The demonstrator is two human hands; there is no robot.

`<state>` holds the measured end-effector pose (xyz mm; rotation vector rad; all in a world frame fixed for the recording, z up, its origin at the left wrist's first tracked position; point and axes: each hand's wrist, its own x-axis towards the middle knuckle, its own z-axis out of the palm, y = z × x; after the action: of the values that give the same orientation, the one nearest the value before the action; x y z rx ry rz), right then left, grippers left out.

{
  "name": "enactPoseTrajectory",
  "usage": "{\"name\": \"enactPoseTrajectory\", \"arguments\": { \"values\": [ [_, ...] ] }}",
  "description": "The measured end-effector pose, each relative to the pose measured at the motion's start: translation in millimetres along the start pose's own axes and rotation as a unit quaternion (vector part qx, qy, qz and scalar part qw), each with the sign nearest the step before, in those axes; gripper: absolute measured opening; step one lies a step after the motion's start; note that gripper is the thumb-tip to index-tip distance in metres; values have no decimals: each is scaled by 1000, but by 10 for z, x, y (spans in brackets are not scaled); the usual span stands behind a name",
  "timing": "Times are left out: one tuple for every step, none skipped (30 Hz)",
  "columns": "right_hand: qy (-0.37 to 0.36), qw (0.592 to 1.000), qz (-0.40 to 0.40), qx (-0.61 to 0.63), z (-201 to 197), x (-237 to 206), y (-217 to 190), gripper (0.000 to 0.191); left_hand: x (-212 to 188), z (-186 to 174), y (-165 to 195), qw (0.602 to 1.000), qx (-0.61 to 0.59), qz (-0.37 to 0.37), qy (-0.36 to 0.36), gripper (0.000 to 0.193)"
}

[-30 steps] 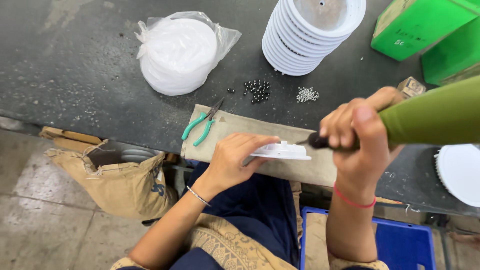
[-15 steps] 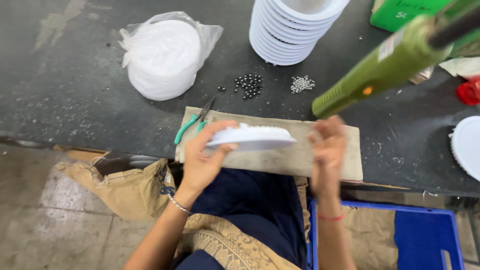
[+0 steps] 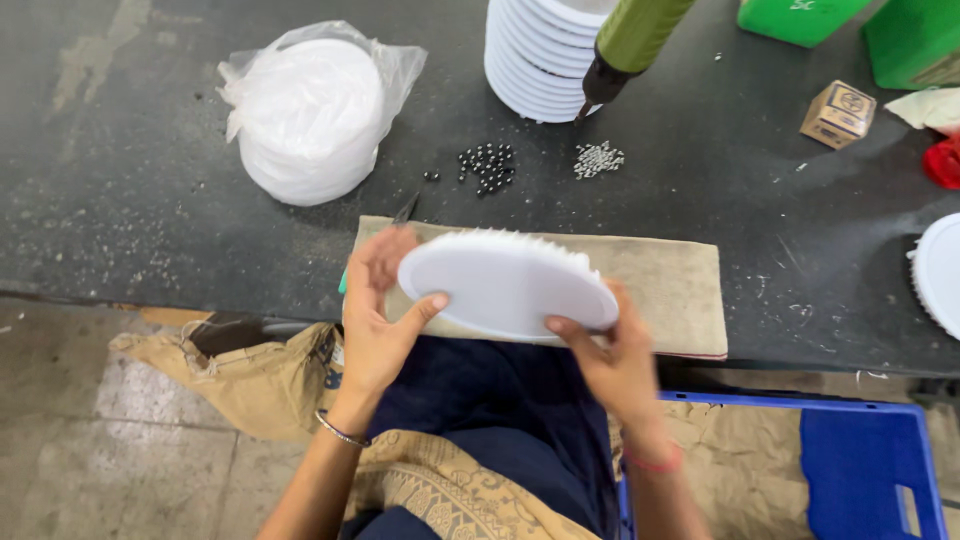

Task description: The person uses a green electric screwdriver to drive screws into white circular plastic light fixture components. They repeatedly pick up components, align them, insert screws, and tighten them before placing the finished units aside. The person also handles a plastic bag containing additional components.

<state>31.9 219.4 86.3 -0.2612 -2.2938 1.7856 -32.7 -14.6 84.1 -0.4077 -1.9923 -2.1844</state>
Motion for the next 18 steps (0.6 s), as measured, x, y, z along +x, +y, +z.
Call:
{"name": "enactPoseTrajectory", "arguments": {
  "values": [
    [-4,994,-32,-107,-91,-31,-135,40,38,-72,92,995,75,65,-12,78],
    [-9,975,-64,-212,-131,-60,-260,39,40,-117,182,980,151,122,-41,75],
    [-24,964,-108,-243,-119,-73,-368,37,37,-121,258,955,225,178,-70,71],
    [-39,949,-151,-273,-97,-85,-463,36,32,-90,308,921,297,232,-100,68],
    [-55,932,-193,-303,-58,-84,-533,36,42,-12,316,923,281,229,-126,56],
    [-57,924,-200,-320,6,-72,-577,37,59,73,302,925,264,226,-153,45],
    [-58,917,-207,-337,72,-56,-603,39,62,112,292,926,247,223,-180,35],
    [-59,909,-213,-353,118,-48,-618,41,36,119,287,932,239,210,-175,33],
    [-59,909,-217,-352,138,-34,-627,40,19,122,270,937,231,200,-172,32],
    [-58,909,-217,-350,153,-43,-629,39,7,103,251,941,224,188,-171,30],
    [-62,910,-214,-350,146,-85,-631,38,-38,95,235,940,227,191,-171,32],
    [-64,912,-208,-346,147,-111,-623,39,-63,76,213,937,230,198,-171,33],
    [-63,914,-206,-343,149,-111,-613,39,-62,54,190,934,234,208,-171,35],
    [-64,916,-203,-340,152,-128,-605,40,-77,33,175,933,230,212,-178,36],
    [-64,917,-199,-340,159,-141,-598,40,-79,9,163,931,226,217,-184,36],
    [-63,917,-196,-341,167,-149,-593,40,-75,-9,154,930,222,224,-190,37],
    [-62,918,-193,-342,173,-157,-588,40,-71,-21,151,928,223,228,-193,38],
    [-64,918,-191,-340,173,-159,-583,41,-60,-29,151,926,222,233,-195,39]
  ]
}}
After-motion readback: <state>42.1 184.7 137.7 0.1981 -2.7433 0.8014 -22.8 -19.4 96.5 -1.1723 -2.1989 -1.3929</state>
